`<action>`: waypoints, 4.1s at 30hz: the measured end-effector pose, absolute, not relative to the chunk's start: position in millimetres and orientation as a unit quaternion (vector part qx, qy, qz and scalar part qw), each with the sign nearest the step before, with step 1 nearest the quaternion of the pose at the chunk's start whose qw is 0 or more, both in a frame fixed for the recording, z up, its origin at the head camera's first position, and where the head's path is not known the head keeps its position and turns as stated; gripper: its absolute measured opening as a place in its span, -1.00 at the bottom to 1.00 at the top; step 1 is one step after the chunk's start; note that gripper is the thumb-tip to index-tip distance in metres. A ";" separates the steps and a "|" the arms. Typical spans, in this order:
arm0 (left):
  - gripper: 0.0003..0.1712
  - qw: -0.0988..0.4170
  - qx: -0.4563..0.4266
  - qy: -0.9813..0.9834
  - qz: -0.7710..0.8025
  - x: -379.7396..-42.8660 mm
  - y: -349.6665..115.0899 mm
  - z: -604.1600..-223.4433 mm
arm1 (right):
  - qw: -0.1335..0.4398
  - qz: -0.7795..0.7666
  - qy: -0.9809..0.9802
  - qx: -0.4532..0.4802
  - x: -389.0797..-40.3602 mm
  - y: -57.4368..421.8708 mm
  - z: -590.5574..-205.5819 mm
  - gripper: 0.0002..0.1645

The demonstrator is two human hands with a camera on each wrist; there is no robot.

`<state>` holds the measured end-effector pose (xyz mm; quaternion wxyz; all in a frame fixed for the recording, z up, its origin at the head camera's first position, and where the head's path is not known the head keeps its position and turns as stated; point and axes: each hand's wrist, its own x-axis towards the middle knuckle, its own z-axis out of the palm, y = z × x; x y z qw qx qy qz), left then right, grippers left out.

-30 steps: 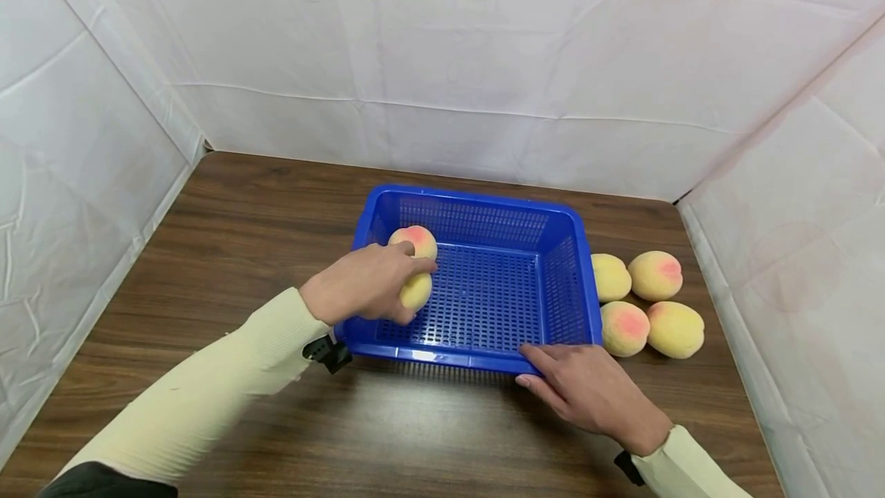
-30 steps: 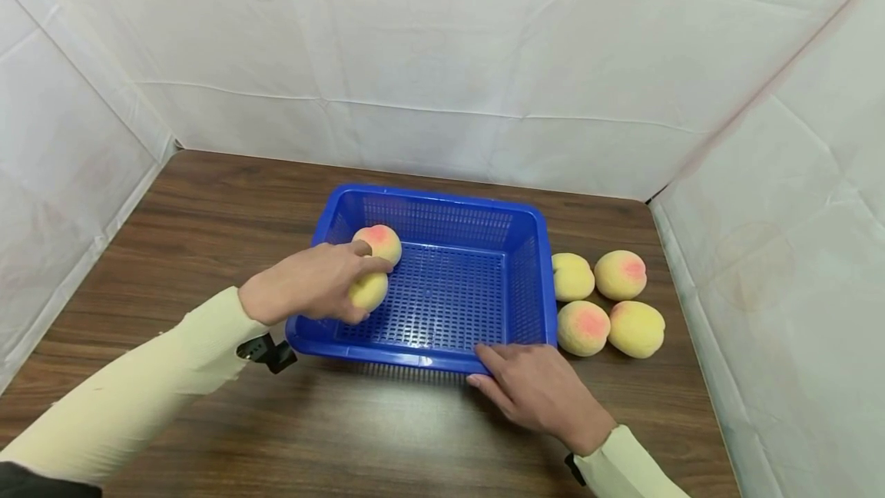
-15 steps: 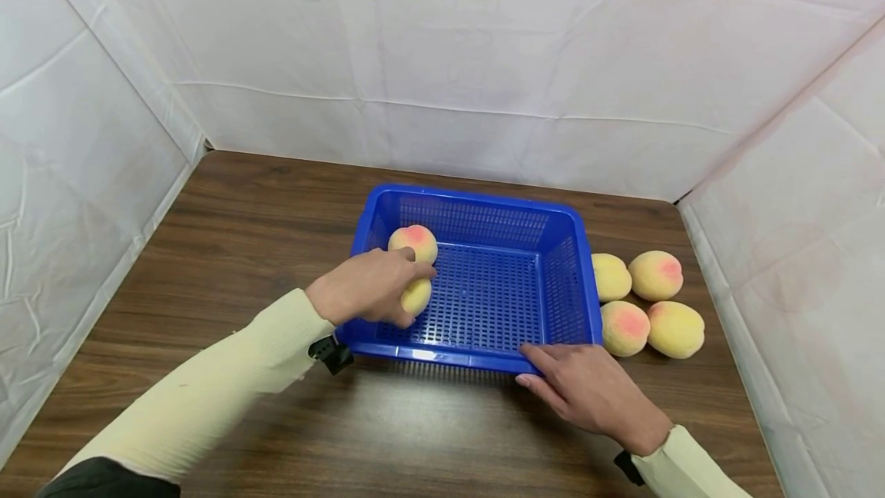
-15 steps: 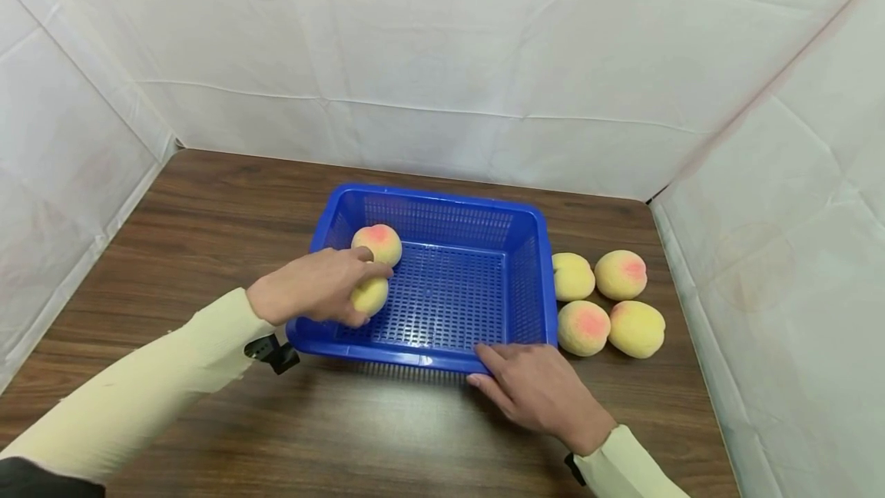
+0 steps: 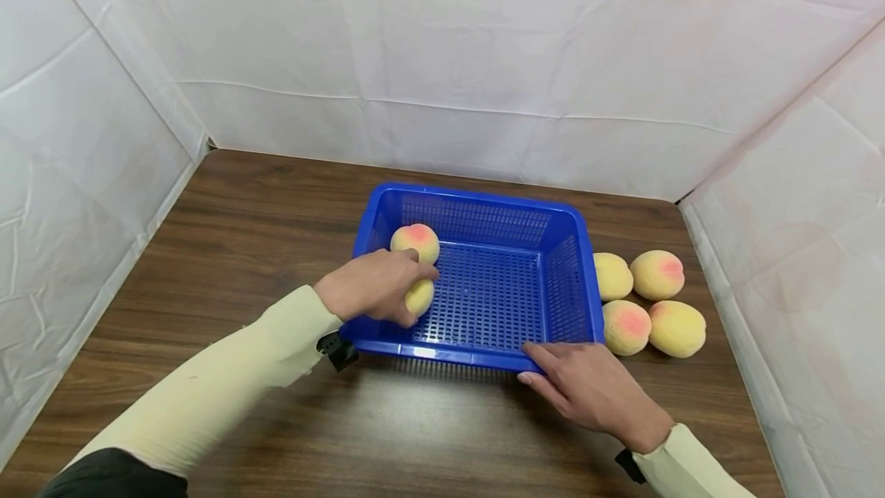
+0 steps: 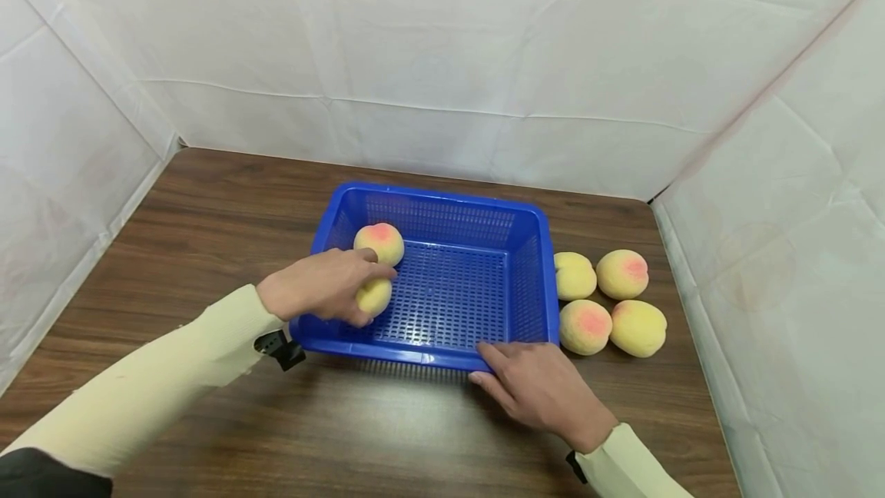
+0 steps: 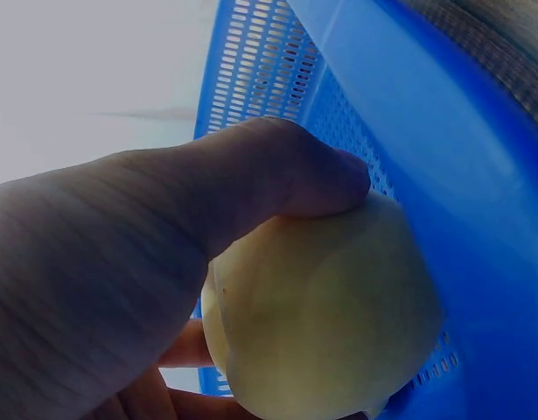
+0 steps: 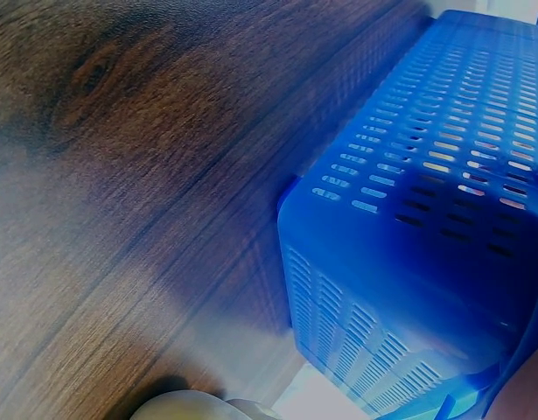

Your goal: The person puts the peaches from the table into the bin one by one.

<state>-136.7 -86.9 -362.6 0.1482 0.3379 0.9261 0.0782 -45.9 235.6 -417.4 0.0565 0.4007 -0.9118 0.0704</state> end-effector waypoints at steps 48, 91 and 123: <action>-0.31 0.196 0.362 0.911 0.038 -137.6 -86.0 -389.0 | 0.060 0.065 -0.912 0.401 -45.3 234.8 -419.1 -0.63; -0.35 0.182 0.362 0.914 0.032 -135.6 -88.4 -380.8 | 0.058 0.059 -0.912 0.401 -46.1 234.5 -417.3 -0.58; -0.09 0.100 0.319 0.942 0.039 -131.5 -91.5 -330.6 | 0.052 0.058 -0.915 0.395 -45.2 233.7 -417.4 -0.56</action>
